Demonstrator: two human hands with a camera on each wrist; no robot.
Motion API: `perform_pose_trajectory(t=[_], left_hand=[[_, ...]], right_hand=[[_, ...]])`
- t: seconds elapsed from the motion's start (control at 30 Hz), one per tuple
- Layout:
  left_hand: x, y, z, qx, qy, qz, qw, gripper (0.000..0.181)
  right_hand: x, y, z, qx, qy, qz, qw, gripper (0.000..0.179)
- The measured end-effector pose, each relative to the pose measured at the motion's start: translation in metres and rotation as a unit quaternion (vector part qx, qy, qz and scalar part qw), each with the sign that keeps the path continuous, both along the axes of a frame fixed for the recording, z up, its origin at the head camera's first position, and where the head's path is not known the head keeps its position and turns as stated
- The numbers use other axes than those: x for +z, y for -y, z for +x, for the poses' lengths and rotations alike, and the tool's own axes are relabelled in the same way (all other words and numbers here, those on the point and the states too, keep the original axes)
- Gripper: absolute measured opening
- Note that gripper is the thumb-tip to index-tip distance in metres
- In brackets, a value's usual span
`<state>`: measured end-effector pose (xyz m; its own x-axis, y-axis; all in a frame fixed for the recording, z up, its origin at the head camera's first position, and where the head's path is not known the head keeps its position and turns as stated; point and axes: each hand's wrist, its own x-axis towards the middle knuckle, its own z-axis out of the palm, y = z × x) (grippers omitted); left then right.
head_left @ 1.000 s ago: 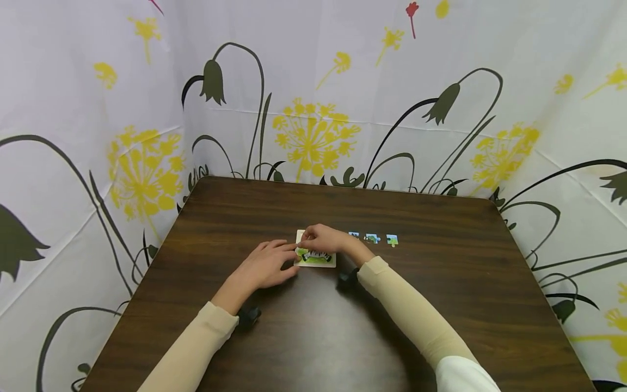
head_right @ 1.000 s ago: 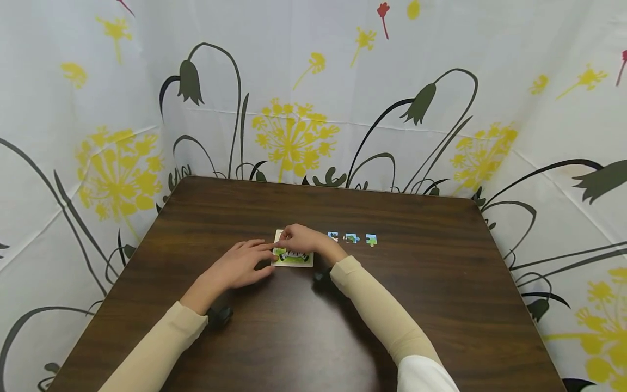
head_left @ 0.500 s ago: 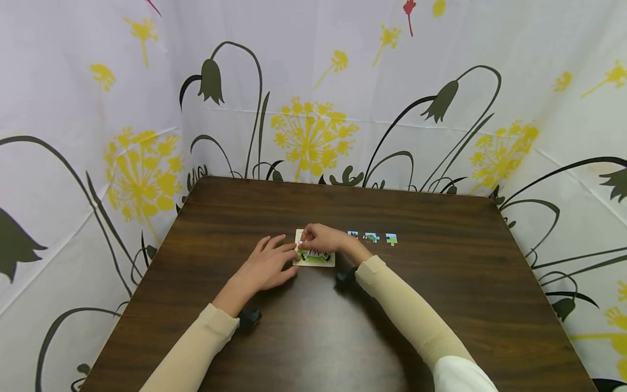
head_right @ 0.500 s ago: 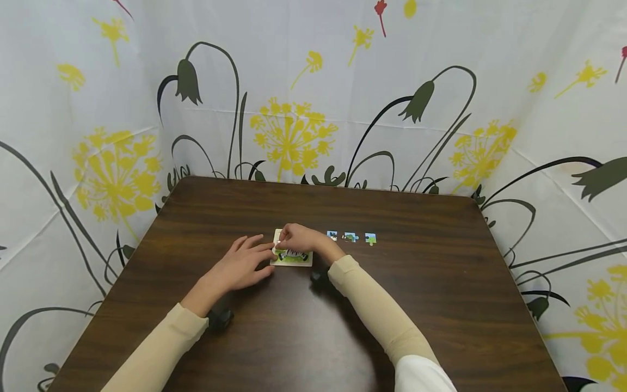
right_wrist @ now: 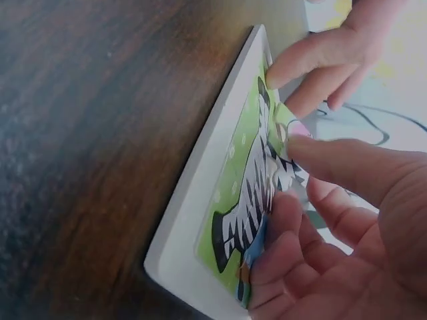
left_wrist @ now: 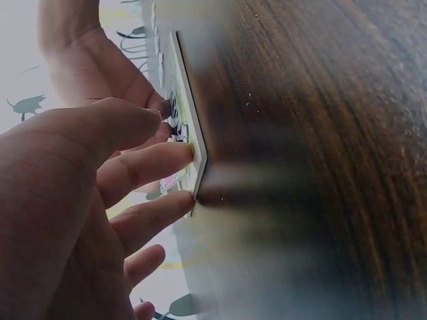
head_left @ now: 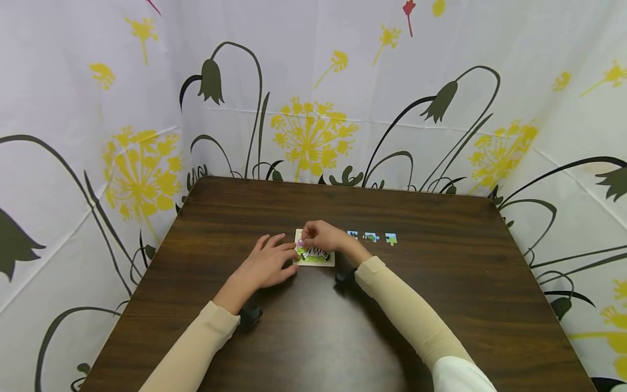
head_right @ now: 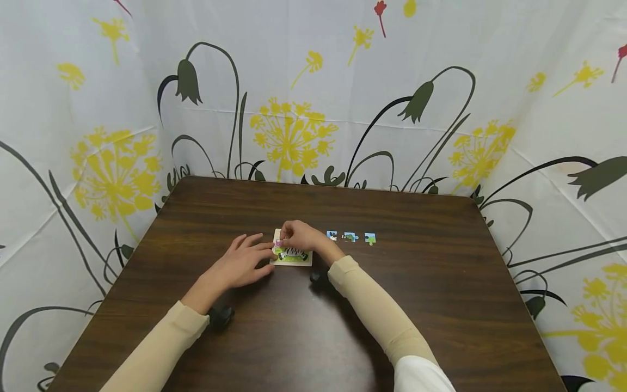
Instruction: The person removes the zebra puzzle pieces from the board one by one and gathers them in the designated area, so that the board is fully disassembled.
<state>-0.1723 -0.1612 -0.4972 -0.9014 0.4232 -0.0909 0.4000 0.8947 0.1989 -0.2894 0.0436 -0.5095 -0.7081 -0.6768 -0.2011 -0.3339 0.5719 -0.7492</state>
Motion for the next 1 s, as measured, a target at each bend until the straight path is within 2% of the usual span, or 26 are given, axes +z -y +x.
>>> perform_pose_trajectory(t=[0.17,0.5,0.67,1.0], left_hand=[[0.001,0.001,0.001,0.003,0.011,0.000,0.9999,0.038],[0.001,0.002,0.002,0.004,0.011,0.004,0.9999,0.038],[0.000,0.002,0.001,0.002,0.007,0.010,0.9999,0.036],[-0.002,0.006,0.004,0.010,0.042,0.057,0.9974,0.035]], right_hand=[[-0.004,0.000,0.001,-0.017,0.007,-0.022,0.9996,0.006],[-0.007,0.001,0.007,-0.021,-0.038,-0.029,0.9986,0.007],[-0.007,-0.007,0.008,-0.027,-0.042,-0.062,0.9968,0.012],[-0.009,-0.034,0.017,-0.097,-0.024,-0.113,0.9885,0.011]])
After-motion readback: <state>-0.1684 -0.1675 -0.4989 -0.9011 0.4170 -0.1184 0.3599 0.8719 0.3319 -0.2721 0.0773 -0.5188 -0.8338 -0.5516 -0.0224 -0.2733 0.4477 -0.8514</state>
